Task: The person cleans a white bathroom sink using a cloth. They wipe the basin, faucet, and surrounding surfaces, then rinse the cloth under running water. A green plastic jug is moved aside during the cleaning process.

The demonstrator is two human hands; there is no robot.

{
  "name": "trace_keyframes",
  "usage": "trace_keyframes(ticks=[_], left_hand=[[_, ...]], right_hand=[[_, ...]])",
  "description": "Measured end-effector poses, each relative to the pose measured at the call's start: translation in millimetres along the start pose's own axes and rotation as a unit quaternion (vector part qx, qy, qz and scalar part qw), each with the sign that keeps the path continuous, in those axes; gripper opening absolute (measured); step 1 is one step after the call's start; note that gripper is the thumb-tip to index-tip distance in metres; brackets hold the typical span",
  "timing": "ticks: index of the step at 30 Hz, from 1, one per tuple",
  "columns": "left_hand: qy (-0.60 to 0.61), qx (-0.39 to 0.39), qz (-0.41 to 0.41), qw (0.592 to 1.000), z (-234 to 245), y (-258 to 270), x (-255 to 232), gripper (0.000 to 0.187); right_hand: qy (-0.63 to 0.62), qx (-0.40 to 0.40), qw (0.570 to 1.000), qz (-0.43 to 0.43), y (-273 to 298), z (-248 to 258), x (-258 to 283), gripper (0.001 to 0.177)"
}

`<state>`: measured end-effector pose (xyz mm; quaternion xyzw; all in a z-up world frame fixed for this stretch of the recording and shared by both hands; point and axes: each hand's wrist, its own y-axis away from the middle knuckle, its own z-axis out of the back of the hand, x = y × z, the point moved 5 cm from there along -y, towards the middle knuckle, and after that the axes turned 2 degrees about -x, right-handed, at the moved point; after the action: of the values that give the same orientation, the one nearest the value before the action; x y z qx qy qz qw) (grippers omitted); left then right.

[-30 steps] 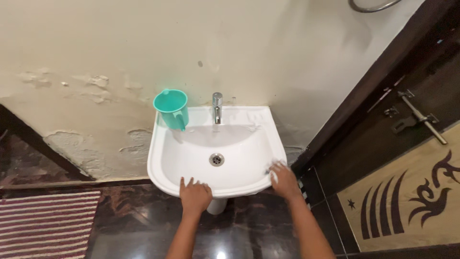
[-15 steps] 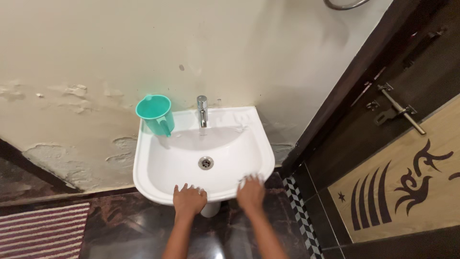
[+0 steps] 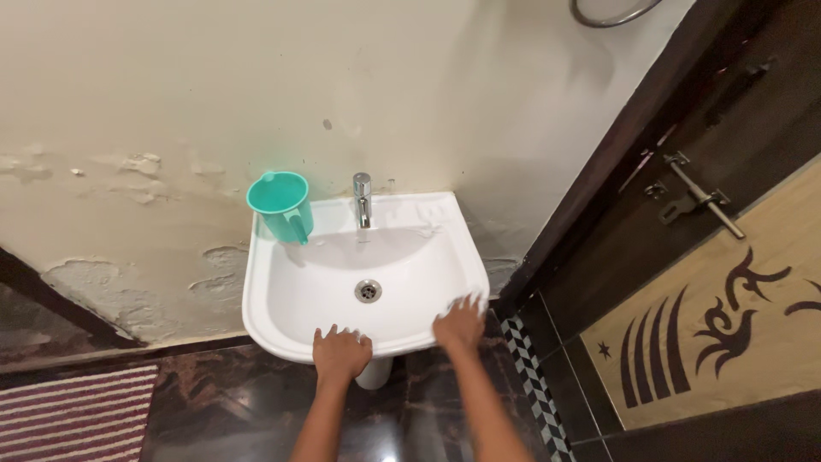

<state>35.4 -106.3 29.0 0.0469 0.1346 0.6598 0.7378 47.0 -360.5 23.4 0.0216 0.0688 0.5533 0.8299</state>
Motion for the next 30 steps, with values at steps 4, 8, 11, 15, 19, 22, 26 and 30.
trace_keyframes(ticks=[4, 8, 11, 15, 19, 22, 26, 30], left_hand=[[0.0, -0.066, -0.021, 0.998, -9, -2, -1, 0.055], [0.003, -0.138, -0.061, 0.989, -22, 1, 0, 0.054], [0.051, -0.132, -0.095, 0.985, -36, -2, 3, 0.052], [0.072, -0.086, -0.153, 0.982, -55, -7, 15, 0.053], [0.08, -0.023, -0.165, 0.983, -56, -13, 29, 0.062], [0.076, 0.0, -0.147, 0.986, -49, -15, 37, 0.064], [0.098, -0.037, -0.129, 0.986, -31, -28, 41, 0.062], [0.11, -0.079, -0.142, 0.98, -15, -43, 36, 0.058]], right_hand=[[-0.056, -0.057, 0.996, 0.028, 49, 5, 35, 0.065], [-0.157, -0.156, 0.972, 0.082, 78, 1, 67, 0.044], [-0.237, -0.196, 0.944, 0.122, 86, -5, 84, 0.033], [-0.333, -0.172, 0.908, 0.189, 84, -13, 96, 0.028], [-0.451, -0.153, 0.86, 0.183, 73, -17, 87, 0.03], [-0.468, -0.13, 0.864, 0.133, 61, -25, 74, 0.035], [-0.419, -0.126, 0.892, 0.109, 45, -25, 64, 0.043], [-0.408, -0.1, 0.902, 0.102, 31, -23, 58, 0.047]])
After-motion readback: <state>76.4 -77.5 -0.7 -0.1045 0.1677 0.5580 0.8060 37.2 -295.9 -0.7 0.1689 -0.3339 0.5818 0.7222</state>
